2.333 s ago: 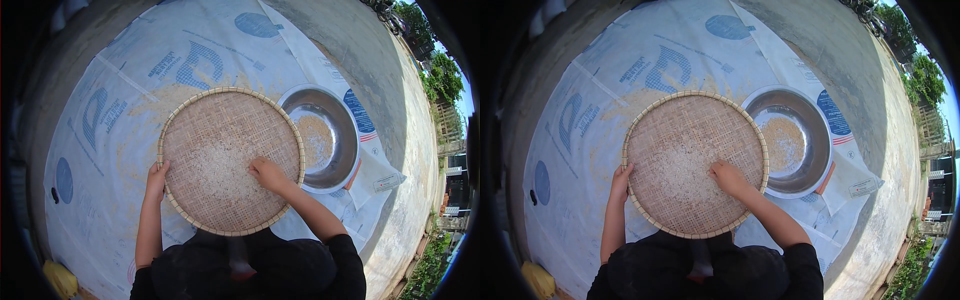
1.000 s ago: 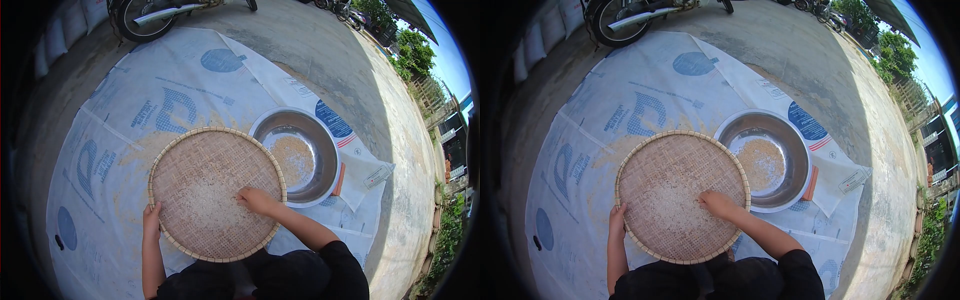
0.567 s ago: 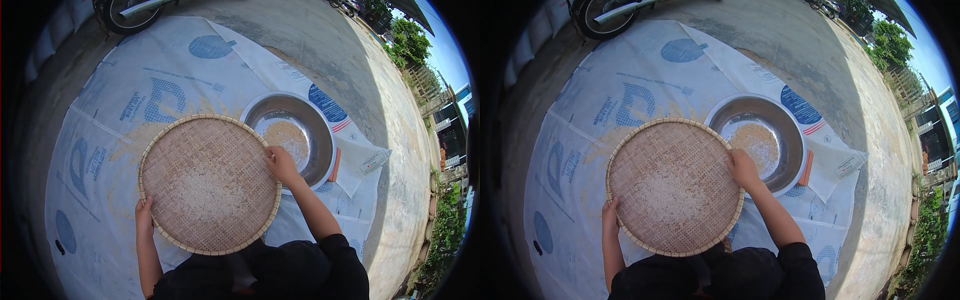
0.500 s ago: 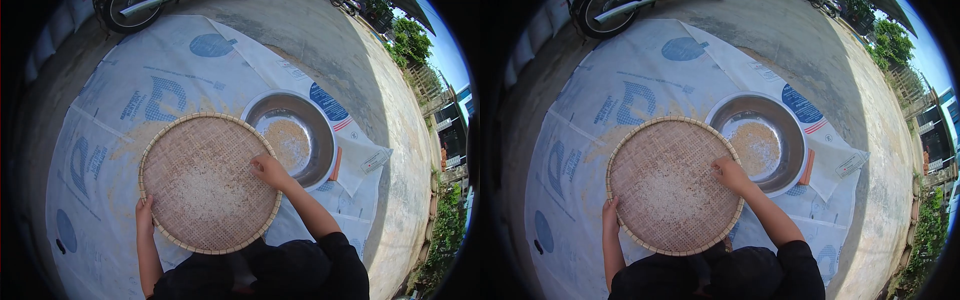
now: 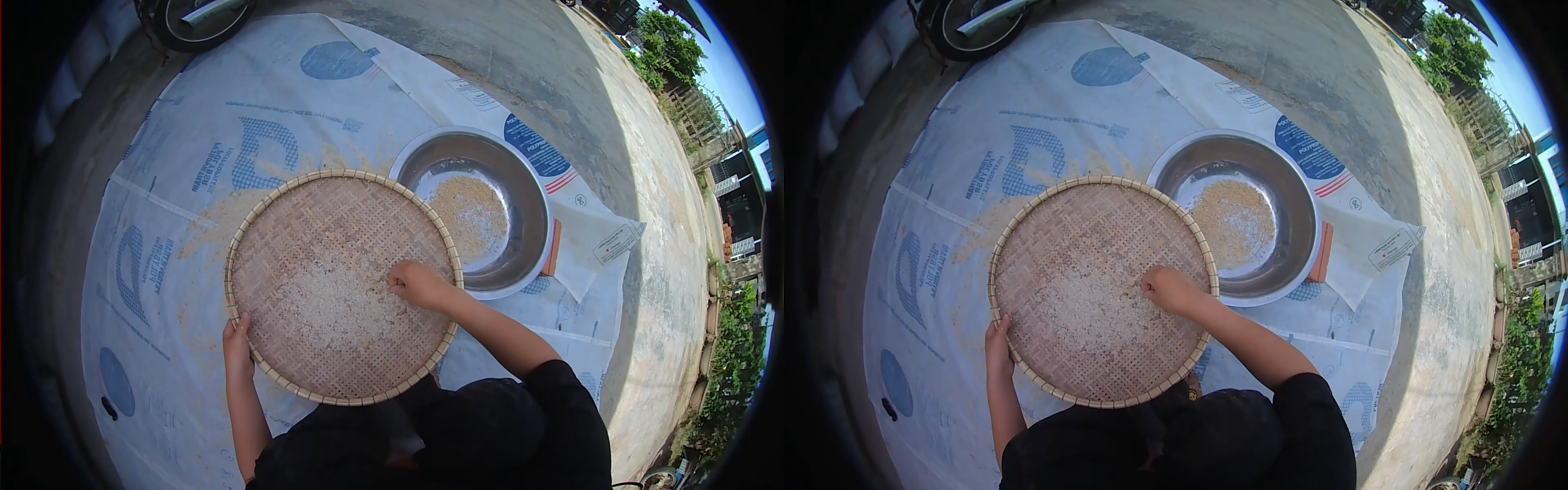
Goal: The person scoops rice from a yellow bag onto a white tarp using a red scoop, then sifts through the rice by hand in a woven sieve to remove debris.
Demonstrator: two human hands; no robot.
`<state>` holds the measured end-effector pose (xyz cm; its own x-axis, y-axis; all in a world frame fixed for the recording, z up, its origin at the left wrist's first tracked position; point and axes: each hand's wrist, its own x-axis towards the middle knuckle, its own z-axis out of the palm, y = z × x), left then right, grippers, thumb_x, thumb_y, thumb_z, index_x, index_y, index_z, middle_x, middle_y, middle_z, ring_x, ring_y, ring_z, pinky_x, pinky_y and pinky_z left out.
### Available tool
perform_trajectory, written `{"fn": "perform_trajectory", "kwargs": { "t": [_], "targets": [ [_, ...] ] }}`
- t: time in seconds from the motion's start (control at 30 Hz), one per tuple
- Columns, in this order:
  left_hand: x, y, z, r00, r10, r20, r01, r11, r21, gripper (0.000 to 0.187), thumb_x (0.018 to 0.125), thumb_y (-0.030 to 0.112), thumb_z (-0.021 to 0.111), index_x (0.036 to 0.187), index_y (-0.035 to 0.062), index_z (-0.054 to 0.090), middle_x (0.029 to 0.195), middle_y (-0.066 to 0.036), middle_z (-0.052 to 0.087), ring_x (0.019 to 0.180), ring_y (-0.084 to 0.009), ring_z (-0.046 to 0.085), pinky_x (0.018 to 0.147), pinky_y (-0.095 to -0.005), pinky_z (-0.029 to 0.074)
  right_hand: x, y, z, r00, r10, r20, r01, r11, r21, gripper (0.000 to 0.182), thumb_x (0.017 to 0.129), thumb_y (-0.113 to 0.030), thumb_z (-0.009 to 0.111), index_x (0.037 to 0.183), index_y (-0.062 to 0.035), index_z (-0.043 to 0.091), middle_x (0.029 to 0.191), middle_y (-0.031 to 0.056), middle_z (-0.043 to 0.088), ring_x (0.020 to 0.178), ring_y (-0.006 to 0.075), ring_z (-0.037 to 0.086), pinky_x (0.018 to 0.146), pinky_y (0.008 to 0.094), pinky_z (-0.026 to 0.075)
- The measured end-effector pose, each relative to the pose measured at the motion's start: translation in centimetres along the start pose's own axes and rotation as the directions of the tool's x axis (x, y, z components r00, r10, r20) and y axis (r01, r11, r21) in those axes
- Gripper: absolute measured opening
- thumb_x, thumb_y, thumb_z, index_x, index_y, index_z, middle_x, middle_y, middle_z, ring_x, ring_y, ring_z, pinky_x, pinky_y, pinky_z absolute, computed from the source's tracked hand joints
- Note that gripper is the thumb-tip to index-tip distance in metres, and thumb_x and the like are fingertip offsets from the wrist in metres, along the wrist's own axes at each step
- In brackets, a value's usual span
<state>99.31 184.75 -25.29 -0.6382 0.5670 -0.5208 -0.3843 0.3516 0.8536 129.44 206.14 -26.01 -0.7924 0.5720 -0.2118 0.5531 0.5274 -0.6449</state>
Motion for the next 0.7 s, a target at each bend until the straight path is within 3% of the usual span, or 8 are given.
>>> {"fn": "perform_trajectory", "kwargs": {
  "t": [0.33,0.57,0.63,0.7],
  "targets": [
    [0.2,0.0,-0.1,0.999,-0.034,-0.007,0.035,0.998,0.048,0.039,0.089,0.025,0.054,0.115,-0.0034,0.047,0.108,-0.013,0.056,0.096,-0.0225,0.056,0.083,-0.0341,0.046,-0.4,-0.1,0.3,0.999,-0.034,0.039,0.038,0.993,-0.111,0.012,0.082,-0.017,0.055,0.084,-0.0045,0.055,0.092,0.0124,0.056,0.087,0.0313,0.056,0.074,0.0413,0.045],
    [0.2,-0.1,-0.1,1.000,-0.022,0.005,0.022,1.000,0.019,0.039,0.088,0.025,0.054,0.114,-0.0034,0.047,0.108,-0.014,0.056,0.097,-0.0228,0.056,0.085,-0.0341,0.045,-0.6,-0.5,-0.6,0.999,-0.008,0.031,0.010,0.997,-0.083,0.012,0.082,-0.016,0.055,0.085,-0.0043,0.055,0.090,0.0129,0.056,0.088,0.0317,0.056,0.075,0.0408,0.045],
    [0.2,-0.1,-0.1,1.000,-0.020,0.000,0.020,1.000,0.010,0.042,0.087,0.025,0.055,0.115,-0.0046,0.047,0.108,-0.015,0.056,0.097,-0.0237,0.055,0.084,-0.0351,0.045,-0.8,0.1,-2.9,0.994,-0.046,-0.096,0.043,0.999,-0.028,0.012,0.082,-0.015,0.055,0.086,-0.0038,0.055,0.088,0.0133,0.056,0.087,0.0315,0.055,0.075,0.0403,0.045],
    [0.1,0.1,-0.1,1.000,-0.014,0.000,0.014,1.000,0.017,0.041,0.087,0.025,0.055,0.115,-0.0045,0.047,0.108,-0.015,0.056,0.097,-0.0235,0.055,0.084,-0.0348,0.045,-1.1,1.1,-6.0,0.910,0.141,-0.389,-0.156,0.988,-0.007,0.015,0.081,-0.015,0.057,0.091,-0.0036,0.055,0.085,0.0134,0.057,0.084,0.0312,0.055,0.073,0.0401,0.044]
  ]
}}
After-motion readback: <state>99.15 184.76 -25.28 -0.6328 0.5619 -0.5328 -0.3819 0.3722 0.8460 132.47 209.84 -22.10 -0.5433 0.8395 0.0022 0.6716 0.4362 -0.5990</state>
